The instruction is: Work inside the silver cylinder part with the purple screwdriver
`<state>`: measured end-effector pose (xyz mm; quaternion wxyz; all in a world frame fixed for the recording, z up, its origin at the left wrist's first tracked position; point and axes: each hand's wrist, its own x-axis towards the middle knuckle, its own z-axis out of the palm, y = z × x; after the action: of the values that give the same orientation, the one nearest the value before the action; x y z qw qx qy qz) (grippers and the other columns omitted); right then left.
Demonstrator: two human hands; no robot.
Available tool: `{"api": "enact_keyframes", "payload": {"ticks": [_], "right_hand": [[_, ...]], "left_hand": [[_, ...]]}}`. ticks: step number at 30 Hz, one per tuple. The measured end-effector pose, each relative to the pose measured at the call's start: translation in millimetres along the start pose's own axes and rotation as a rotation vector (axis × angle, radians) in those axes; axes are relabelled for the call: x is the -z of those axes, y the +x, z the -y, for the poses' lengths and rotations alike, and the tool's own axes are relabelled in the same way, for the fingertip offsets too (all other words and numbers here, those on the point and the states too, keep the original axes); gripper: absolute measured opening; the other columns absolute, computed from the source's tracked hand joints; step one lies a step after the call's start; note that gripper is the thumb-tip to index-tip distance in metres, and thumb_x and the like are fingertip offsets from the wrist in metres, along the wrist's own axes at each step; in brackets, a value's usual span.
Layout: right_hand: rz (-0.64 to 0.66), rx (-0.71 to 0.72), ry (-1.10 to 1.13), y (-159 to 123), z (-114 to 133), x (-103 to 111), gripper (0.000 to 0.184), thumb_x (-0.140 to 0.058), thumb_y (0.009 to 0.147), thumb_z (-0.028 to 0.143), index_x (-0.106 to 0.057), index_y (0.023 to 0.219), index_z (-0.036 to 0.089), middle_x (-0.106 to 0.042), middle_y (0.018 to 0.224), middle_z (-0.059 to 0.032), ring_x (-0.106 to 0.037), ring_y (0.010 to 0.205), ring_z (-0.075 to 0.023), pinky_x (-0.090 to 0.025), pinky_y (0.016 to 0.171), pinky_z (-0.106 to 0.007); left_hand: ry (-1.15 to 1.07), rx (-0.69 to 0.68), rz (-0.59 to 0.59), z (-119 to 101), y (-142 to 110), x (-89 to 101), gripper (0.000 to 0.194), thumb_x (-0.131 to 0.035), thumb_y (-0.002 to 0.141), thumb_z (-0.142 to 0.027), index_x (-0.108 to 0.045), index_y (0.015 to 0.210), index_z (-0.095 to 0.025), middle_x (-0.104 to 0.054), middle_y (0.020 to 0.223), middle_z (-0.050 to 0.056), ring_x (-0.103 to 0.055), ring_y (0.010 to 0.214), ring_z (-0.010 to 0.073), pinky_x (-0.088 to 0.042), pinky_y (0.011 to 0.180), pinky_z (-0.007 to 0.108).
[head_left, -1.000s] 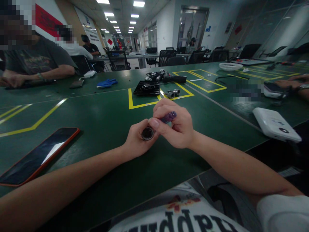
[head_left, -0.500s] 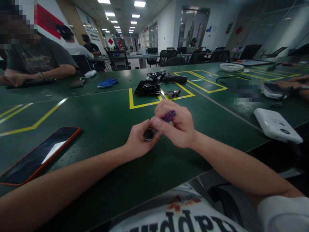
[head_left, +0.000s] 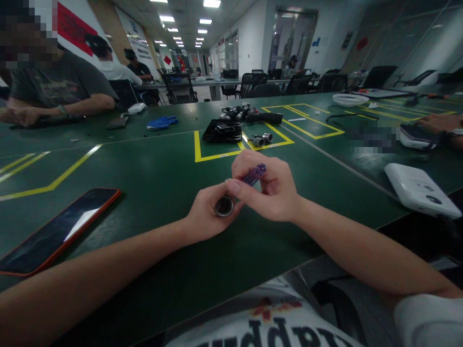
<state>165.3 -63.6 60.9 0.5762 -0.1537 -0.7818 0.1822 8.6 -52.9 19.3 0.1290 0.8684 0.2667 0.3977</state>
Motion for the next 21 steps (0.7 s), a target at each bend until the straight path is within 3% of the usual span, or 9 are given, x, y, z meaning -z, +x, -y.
{"api": "enact_keyframes", "payload": {"ticks": [4,7,11,16,21], "right_hand": [[0.192,-0.243,0.094,-2,-11,11,0.019,-0.061,0.074,0.017,-0.048,0.061,0.015,-0.047,0.059,0.0031,-0.045,0.056,-0.0075,-0.038,0.051,-0.021],[0.330,-0.360,0.051,-2,-27,20,0.016,-0.060,0.075,0.014,-0.049,0.064,0.015,-0.047,0.058,0.0043,-0.042,0.052,-0.0053,-0.037,0.046,-0.017],[0.541,-0.476,0.106,2,-54,18,0.006,-0.059,0.075,0.012,-0.054,0.073,0.013,-0.050,0.060,0.0039,-0.043,0.048,-0.0038,-0.038,0.041,-0.014],[0.475,-0.432,0.107,1,-83,-4,0.009,-0.058,0.074,0.009,-0.054,0.069,0.015,-0.055,0.059,0.0027,-0.049,0.049,-0.0064,-0.042,0.042,-0.017],[0.411,-0.464,0.136,-11,-92,-22,0.012,-0.055,0.072,0.006,-0.052,0.069,0.017,-0.055,0.060,0.0023,-0.050,0.050,-0.0078,-0.041,0.043,-0.020]], "left_hand": [[0.088,-0.006,0.081,16,0,-0.2,0.010,-0.056,0.075,-0.023,-0.053,0.072,-0.014,-0.058,0.062,0.002,-0.056,0.053,0.0135,-0.043,0.050,0.025],[0.071,-0.042,0.098,36,1,-0.4,0.010,-0.056,0.076,-0.024,-0.051,0.072,-0.017,-0.055,0.058,0.000,-0.052,0.050,0.0125,-0.040,0.046,0.025],[0.057,0.040,0.118,66,-4,5.4,0.012,-0.058,0.075,-0.025,-0.049,0.069,-0.021,-0.051,0.057,-0.001,-0.047,0.049,0.0131,-0.037,0.045,0.027],[0.036,0.105,0.202,87,-15,16.2,0.009,-0.060,0.075,-0.022,-0.052,0.073,-0.021,-0.055,0.069,0.001,-0.052,0.059,0.0141,-0.041,0.051,0.027],[0.067,0.143,0.226,97,-23,18.2,0.007,-0.057,0.077,-0.023,-0.051,0.074,-0.020,-0.055,0.066,0.001,-0.051,0.058,0.0140,-0.039,0.052,0.028]]}}
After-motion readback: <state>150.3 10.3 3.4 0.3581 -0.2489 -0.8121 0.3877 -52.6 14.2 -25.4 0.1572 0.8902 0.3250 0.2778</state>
